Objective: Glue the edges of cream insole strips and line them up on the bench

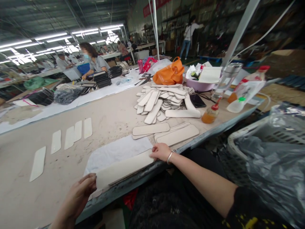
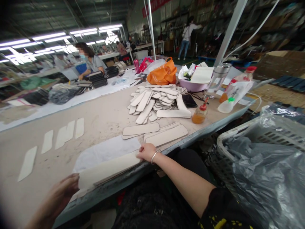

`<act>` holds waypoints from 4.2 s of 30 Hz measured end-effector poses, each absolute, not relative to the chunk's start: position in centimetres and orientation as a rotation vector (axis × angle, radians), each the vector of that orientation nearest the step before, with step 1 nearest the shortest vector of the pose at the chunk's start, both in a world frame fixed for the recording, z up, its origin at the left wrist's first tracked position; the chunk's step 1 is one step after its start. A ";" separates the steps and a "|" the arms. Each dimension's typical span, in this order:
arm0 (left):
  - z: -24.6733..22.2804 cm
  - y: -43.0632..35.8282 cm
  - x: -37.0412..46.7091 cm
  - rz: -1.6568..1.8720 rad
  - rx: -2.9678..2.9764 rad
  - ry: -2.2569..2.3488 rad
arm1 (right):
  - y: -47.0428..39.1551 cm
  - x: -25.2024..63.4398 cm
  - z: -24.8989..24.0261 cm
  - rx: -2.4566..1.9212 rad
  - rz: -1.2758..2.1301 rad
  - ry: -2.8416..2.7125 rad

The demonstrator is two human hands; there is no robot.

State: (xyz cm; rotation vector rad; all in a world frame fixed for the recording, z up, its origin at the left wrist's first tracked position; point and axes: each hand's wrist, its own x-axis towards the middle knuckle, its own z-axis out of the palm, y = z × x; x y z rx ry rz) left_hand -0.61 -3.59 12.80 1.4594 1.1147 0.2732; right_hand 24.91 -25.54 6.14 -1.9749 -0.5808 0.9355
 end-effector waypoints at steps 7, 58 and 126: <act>8.0 -1.4 0.3 0.039 1.615 1.129 | -24.8 25.5 5.6 -2.248 0.729 -0.707; 7.3 -1.4 2.6 -0.308 2.586 1.141 | -24.7 24.8 5.4 -2.409 0.587 -0.879; 5.1 -2.1 -3.3 0.421 2.737 0.245 | -24.7 24.7 6.0 -2.413 0.572 -0.989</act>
